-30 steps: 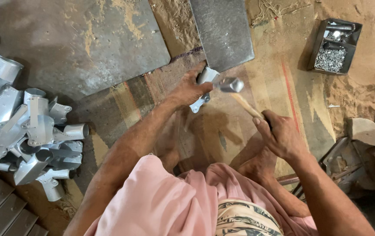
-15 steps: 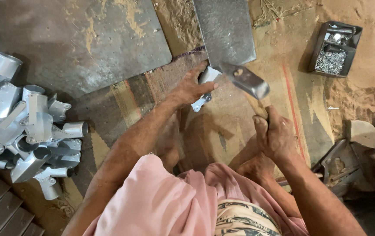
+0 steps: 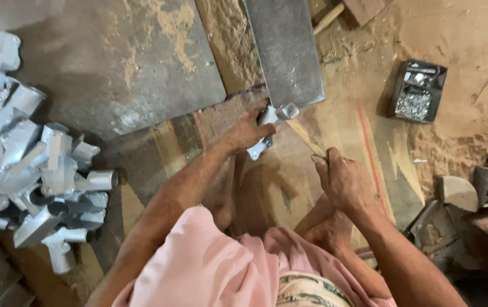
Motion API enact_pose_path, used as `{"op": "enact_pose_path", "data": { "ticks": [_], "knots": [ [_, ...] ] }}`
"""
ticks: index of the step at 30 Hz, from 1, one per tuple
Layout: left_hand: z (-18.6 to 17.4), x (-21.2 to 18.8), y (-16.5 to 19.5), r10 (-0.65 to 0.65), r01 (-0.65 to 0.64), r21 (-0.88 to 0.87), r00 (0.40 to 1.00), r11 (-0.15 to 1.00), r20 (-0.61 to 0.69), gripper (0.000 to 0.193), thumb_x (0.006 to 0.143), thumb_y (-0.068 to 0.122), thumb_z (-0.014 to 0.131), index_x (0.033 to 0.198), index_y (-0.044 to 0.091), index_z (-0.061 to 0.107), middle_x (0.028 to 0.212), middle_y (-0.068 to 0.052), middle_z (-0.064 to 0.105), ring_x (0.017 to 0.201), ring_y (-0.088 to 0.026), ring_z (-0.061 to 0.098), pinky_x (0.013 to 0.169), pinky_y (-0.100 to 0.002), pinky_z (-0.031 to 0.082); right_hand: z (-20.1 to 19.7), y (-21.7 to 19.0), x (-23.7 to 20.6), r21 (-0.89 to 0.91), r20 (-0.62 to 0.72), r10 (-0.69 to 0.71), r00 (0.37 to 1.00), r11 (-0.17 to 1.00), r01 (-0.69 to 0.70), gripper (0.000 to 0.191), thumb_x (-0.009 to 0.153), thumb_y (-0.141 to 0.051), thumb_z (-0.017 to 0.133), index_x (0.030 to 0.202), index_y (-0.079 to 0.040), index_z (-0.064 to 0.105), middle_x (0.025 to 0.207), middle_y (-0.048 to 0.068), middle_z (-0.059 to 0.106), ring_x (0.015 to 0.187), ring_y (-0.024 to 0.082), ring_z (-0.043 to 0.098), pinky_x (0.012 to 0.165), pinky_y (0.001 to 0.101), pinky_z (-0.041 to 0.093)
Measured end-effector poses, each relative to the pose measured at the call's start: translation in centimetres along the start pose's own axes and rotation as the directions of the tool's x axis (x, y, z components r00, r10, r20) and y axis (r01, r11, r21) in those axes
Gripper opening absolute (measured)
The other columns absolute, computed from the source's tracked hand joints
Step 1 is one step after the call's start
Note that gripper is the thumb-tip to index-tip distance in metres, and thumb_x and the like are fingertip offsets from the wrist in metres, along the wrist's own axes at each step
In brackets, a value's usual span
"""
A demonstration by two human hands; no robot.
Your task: The person sits on the ground and hammers aluminum castings one at a time on a steel plate, turning and repositioning each piece to flatten or shape it, then sets it on a growing pile of finished pieces.
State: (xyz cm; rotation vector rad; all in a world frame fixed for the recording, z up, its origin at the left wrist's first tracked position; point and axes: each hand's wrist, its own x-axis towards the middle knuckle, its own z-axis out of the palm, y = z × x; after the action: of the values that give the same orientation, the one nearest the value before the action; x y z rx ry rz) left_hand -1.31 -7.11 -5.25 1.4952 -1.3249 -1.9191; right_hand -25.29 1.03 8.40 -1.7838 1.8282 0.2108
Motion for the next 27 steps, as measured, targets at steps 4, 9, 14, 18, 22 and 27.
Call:
{"op": "enact_pose_path", "data": {
  "ticks": [4, 9, 14, 18, 22, 27],
  "knots": [
    [-0.1, 0.4, -0.3, 0.176, -0.164, 0.204, 0.983, 0.965, -0.043, 0.094, 0.084, 0.044, 0.082, 0.152, -0.005, 0.039, 0.153, -0.026, 0.047, 0.141, -0.034, 0.046, 0.116, -0.039, 0.036, -0.7, -0.2, -0.2, 0.136, -0.075, 0.032, 0.997, 0.99, -0.022, 0.036, 0.101, -0.036, 0.057, 0.107, 0.0, 0.058, 0.07, 0.028, 0.065, 0.071, 0.048, 0.066, 0.065, 0.0561, 0.049],
    [-0.2, 0.3, 0.2, 0.101, -0.097, 0.084, 0.994, 0.992, -0.043, 0.095, 0.079, 0.042, 0.079, 0.153, -0.003, 0.039, 0.148, -0.022, 0.056, 0.136, -0.031, 0.055, 0.113, -0.036, 0.043, -0.6, -0.4, -0.3, 0.144, -0.011, 0.04, 0.999, 0.989, -0.038, 0.034, 0.097, -0.035, 0.059, 0.106, -0.002, 0.059, 0.075, 0.028, 0.066, 0.072, 0.051, 0.065, 0.063, 0.058, 0.048],
    [-0.5, -0.2, 1.6, 0.079, -0.076, 0.056, 0.996, 0.996, -0.041, 0.091, 0.076, 0.037, 0.076, 0.153, 0.001, 0.042, 0.146, -0.02, 0.06, 0.132, -0.029, 0.059, 0.111, -0.035, 0.044, -0.6, 0.2, -0.1, 0.074, -0.16, -0.032, 0.987, 0.996, 0.045, 0.033, 0.1, -0.034, 0.058, 0.107, -0.001, 0.054, 0.073, 0.028, 0.066, 0.073, 0.051, 0.065, 0.065, 0.0583, 0.049],
    [-0.5, -0.4, 1.7, 0.11, -0.102, 0.136, 0.993, 0.985, -0.051, 0.091, 0.083, 0.037, 0.08, 0.153, -0.003, 0.039, 0.154, -0.022, 0.049, 0.142, -0.031, 0.046, 0.117, -0.036, 0.035, -0.3, 0.7, -0.2, 0.179, -0.297, -0.143, 0.944, 0.963, 0.202, 0.036, 0.096, -0.034, 0.054, 0.111, -0.001, 0.054, 0.075, 0.03, 0.067, 0.072, 0.052, 0.064, 0.062, 0.0585, 0.048],
    [-0.3, -0.4, 1.2, 0.1, -0.094, 0.108, 0.994, 0.99, -0.051, 0.091, 0.082, 0.037, 0.079, 0.154, -0.003, 0.039, 0.153, -0.021, 0.05, 0.142, -0.03, 0.049, 0.118, -0.036, 0.037, 0.8, 0.9, 0.0, -0.048, -0.05, -0.035, 0.998, 0.998, 0.032, 0.037, 0.102, -0.04, 0.053, 0.104, -0.003, 0.056, 0.076, 0.028, 0.068, 0.076, 0.051, 0.065, 0.068, 0.0594, 0.048],
    [-0.6, 0.0, 1.5, 0.207, -0.199, 0.182, 0.978, 0.963, -0.03, 0.092, 0.083, 0.038, 0.079, 0.154, -0.004, 0.038, 0.156, -0.022, 0.046, 0.144, -0.033, 0.045, 0.12, -0.037, 0.034, 1.9, 3.4, -0.3, 0.618, 0.233, 0.011, 0.972, 0.77, -0.157, 0.047, 0.107, -0.036, 0.054, 0.089, 0.006, 0.064, 0.079, 0.034, 0.057, 0.077, 0.057, 0.052, 0.062, 0.0598, 0.043]
  ]
}}
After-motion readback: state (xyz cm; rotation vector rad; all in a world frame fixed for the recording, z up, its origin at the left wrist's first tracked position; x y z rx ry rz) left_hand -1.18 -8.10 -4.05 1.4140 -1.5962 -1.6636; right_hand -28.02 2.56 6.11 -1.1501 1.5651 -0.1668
